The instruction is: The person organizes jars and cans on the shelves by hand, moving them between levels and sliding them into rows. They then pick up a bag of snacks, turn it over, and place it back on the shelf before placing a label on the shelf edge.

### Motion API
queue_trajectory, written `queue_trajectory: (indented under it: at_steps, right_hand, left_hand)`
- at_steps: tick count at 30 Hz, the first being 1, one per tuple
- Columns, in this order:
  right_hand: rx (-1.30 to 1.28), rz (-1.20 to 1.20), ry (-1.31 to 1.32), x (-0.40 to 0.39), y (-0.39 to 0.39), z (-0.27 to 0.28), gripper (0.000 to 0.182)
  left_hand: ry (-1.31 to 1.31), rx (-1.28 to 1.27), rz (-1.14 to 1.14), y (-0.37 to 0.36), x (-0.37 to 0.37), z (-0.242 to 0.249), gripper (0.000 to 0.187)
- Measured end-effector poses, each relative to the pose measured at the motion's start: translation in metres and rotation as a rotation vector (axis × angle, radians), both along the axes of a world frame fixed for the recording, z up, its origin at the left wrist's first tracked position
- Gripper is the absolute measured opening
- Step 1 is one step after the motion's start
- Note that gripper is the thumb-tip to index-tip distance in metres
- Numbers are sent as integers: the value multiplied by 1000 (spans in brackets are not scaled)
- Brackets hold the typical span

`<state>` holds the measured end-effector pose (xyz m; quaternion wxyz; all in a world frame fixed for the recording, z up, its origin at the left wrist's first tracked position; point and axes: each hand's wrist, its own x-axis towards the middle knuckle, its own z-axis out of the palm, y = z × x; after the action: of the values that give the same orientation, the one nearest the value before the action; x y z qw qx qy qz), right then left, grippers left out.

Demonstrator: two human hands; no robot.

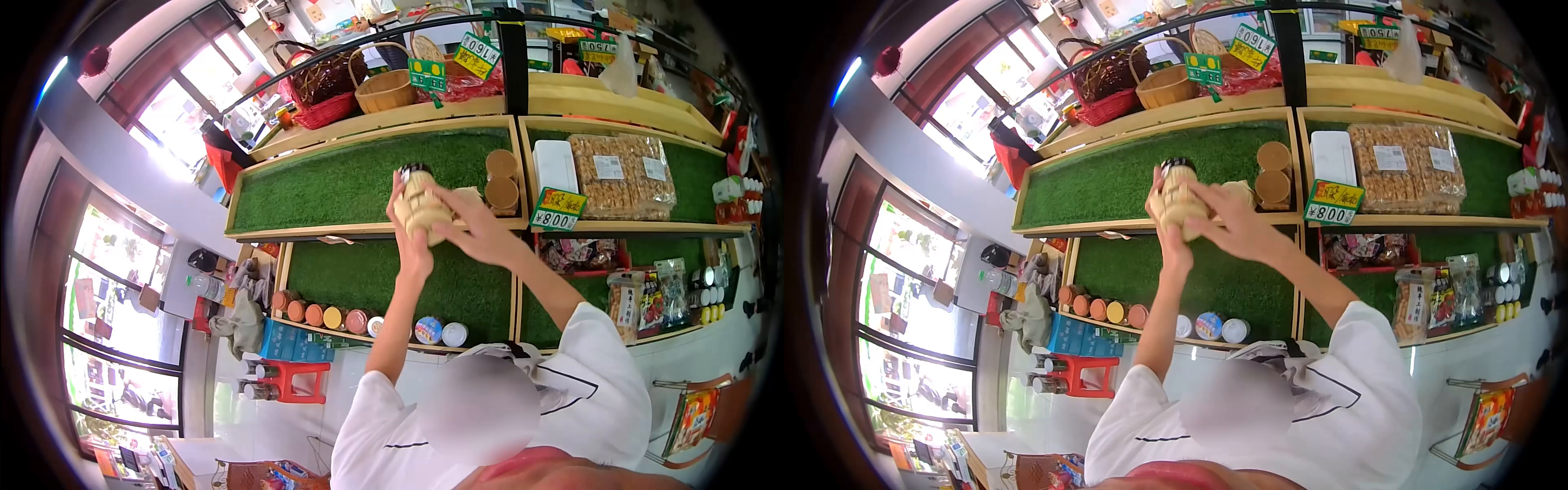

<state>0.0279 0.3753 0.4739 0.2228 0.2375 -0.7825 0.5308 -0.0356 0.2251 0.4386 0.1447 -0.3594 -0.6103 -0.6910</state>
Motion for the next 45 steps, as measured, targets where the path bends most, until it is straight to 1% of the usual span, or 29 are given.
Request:
queue_trajectory:
  at_steps: [1, 4, 5, 6, 7, 9, 11, 12, 15, 16, 19, 20, 23, 24, 27, 30, 33, 36, 39, 42, 45]
  right_hand:
    - [58, -74, 78, -15, 6, 3, 60]
    - [-4, -34, -224, -34, 21, 33, 55]
    - [104, -159, -254, -50, 30, 30, 55]
    - [131, -187, -295, -62, 40, 26, 58]
    - [125, -200, -238, -80, 49, 13, 57]
    - [169, -194, -217, -104, 67, -2, 57]
    - [334, -136, -274, -134, 91, -24, 59]
    - [377, -84, -228, -135, 95, -22, 64]
    - [400, -149, -541, -137, 102, -18, 69]
    - [467, -162, -571, -139, 103, -17, 72]
    - [565, -218, -474, -138, 106, -23, 71]
    - [621, -202, -485, -140, 107, -24, 65]
    - [774, -255, -421, -146, 112, -39, 62]
    - [855, -248, -444, -146, 113, -37, 61]
    - [894, -261, -410, -145, 115, -37, 59]
    - [949, -310, -470, -138, 112, -25, 55]
    - [789, -406, -302, -138, 111, -42, 51]
    - [795, -381, -359, -134, 110, -40, 48]
    - [802, -389, -341, -126, 111, -35, 46]
    - [759, -374, -305, -120, 116, -35, 45]
    - [733, -436, -213, -117, 117, -40, 46]
  left_hand:
    - [-20, -56, -4, 2, -13, 9, 87]
    - [-109, -240, -28, 14, -47, 20, 78]
    - [-136, -191, -39, 24, -58, 17, 71]
    - [-166, -143, -50, 35, -70, 11, 64]
    - [-196, -96, -62, 45, -80, 5, 57]
    - [-267, -99, -128, 59, -94, -3, 68]
    - [-272, -158, -111, 68, -99, -9, 63]
    - [-330, -189, -116, 71, -102, -16, 66]
    - [-392, -222, -141, 78, -111, -33, 70]
    - [-415, -242, -159, 78, -111, -36, 72]
    - [-551, -201, -263, 83, -120, -57, 71]
    - [-523, -199, -308, 83, -131, -74, 70]
    - [-658, -188, -415, 83, -133, -92, 68]
    - [-731, -184, -440, 83, -131, -90, 66]
    - [-735, -218, -412, 85, -123, -84, 65]
    - [-778, -216, -443, 84, -121, -79, 65]
    - [-894, -258, -407, 82, -115, -69, 65]
    - [-831, -283, -318, 79, -111, -72, 64]
    - [-836, -168, -305, 72, -104, -75, 63]
    - [-694, -176, -233, 57, -90, -75, 60]
    - [-565, -168, -104, 46, -62, -70, 56]
